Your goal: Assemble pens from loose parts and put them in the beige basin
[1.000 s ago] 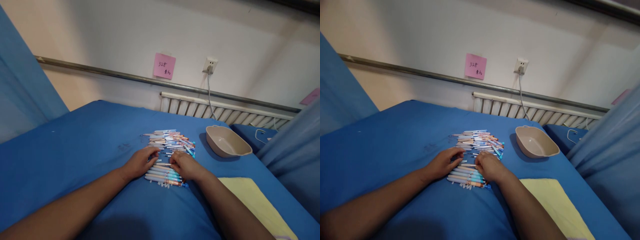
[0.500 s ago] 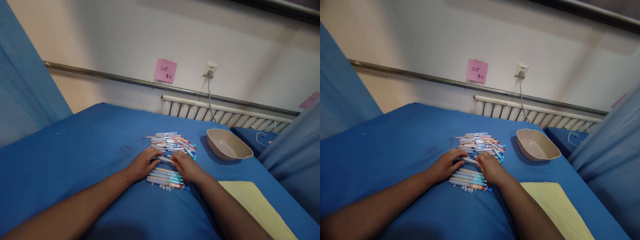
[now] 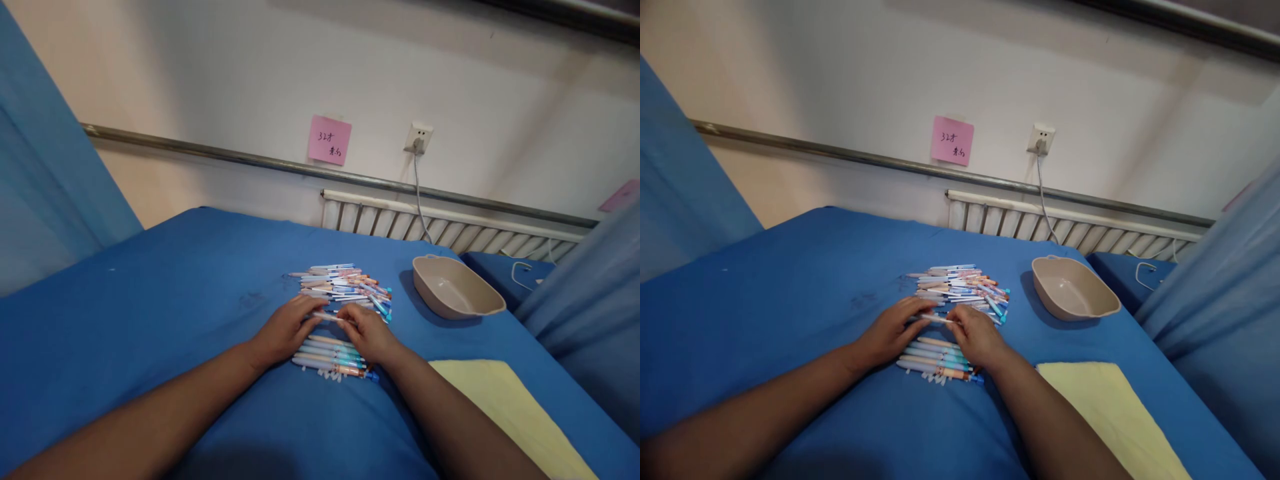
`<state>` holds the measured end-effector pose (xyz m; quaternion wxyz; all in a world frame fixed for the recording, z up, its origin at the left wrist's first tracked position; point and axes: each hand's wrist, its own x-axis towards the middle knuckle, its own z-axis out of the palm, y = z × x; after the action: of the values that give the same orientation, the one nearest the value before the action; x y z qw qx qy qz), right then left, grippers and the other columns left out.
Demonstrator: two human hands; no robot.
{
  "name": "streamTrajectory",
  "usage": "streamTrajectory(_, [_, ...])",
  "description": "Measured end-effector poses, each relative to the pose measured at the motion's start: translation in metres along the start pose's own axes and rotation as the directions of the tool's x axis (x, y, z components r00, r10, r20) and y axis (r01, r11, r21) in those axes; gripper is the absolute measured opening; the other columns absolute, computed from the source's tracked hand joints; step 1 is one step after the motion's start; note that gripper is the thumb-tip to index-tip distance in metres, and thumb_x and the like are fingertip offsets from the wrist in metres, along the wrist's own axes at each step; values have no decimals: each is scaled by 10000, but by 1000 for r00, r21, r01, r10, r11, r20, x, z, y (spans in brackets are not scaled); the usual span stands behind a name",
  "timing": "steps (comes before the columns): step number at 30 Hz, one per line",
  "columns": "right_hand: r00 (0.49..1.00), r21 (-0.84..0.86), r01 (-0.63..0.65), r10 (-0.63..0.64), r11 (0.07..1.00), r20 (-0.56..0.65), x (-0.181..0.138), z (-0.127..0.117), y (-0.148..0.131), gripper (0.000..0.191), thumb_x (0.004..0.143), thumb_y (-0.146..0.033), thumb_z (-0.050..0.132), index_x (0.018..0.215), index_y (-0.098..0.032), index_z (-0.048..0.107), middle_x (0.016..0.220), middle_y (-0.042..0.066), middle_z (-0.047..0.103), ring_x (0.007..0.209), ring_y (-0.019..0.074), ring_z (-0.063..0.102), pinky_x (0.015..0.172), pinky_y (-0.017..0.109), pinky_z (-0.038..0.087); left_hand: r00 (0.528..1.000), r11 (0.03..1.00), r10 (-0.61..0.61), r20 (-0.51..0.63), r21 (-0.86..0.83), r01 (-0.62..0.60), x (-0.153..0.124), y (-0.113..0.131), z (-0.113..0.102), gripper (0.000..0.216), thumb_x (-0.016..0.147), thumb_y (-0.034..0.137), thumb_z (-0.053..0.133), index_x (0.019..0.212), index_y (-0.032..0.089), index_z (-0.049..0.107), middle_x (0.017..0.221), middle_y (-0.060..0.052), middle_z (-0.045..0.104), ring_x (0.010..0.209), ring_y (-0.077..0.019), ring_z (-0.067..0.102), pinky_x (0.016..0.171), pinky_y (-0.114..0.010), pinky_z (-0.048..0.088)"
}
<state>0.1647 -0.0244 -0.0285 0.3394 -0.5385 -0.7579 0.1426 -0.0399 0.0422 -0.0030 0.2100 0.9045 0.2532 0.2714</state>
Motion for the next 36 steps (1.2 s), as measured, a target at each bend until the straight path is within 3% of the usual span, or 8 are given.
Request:
streamTrajectory(4, [999,-13,20,-20,1000,-35,-1,-1,-3,67,849,-198,509,905,-199,546,839,21,612,793,157,550,696,261,401,994,994,-110,22,-8,110,1,0,-1,311,900,352,413,1126,200,564,999,-54,664,909,-193,608,824,-313,470])
streamTrajectory(8, [998,-15,16,-17,1000,-53,1,-2,-5,43,832,-188,539,872,-198,549,829,19,601,792,159,540,698,265,397,1000,1000,11,-27,9,-11,1,0,-1,380,846,353,520,1194,202,511,1172,-82,589,1055,-212,544,890,-341,446])
streamTrajectory(11, [998,-10,24,-24,1000,-59,2,-3,-5,53,823,-179,555,872,-199,551,835,18,596,800,159,535,703,267,398,1000,999,28,5,19,-28,1,0,0,271,899,304,426,1104,198,567,1077,-66,635,1002,-188,572,879,-320,442])
streamTrajectory(18, [996,-50,67,-70,996,-50,2,-3,-3,66,825,-172,551,886,-196,557,852,28,585,813,166,525,720,279,398,965,973,-230,129,54,225,2,-1,-1,344,938,355,294,1089,195,559,596,19,623,604,-164,607,614,-265,451])
streamTrajectory(24, [996,-19,21,-23,1000,-82,1,-2,0,47,821,-181,559,866,-197,555,831,24,586,809,168,527,705,276,395,999,999,-9,-33,35,10,1,3,-4,492,838,343,545,1293,209,411,1208,-83,564,1067,-210,535,903,-339,431])
streamTrajectory(27, [996,-1,19,-19,1000,-83,1,-2,-3,55,823,-174,556,872,-198,554,838,21,583,810,162,530,708,272,397,997,996,72,17,43,-73,1,2,-2,331,891,283,460,1213,215,500,1185,-73,586,1088,-198,529,953,-346,408])
streamTrajectory(31, [995,13,8,-7,1000,-96,2,-2,-5,55,821,-169,562,866,-200,556,841,17,581,813,158,535,719,272,401,996,996,-88,17,34,87,0,-4,1,323,930,311,359,1179,209,537,1057,-56,664,939,-187,620,853,-318,478])
streamTrajectory(36, [995,19,-2,4,1000,-103,3,1,-4,60,815,-166,564,863,-201,558,839,16,579,817,159,537,715,273,403,999,999,-31,-22,42,32,-1,-5,1,459,856,363,515,1281,208,437,1210,-81,581,1056,-212,562,909,-350,455])
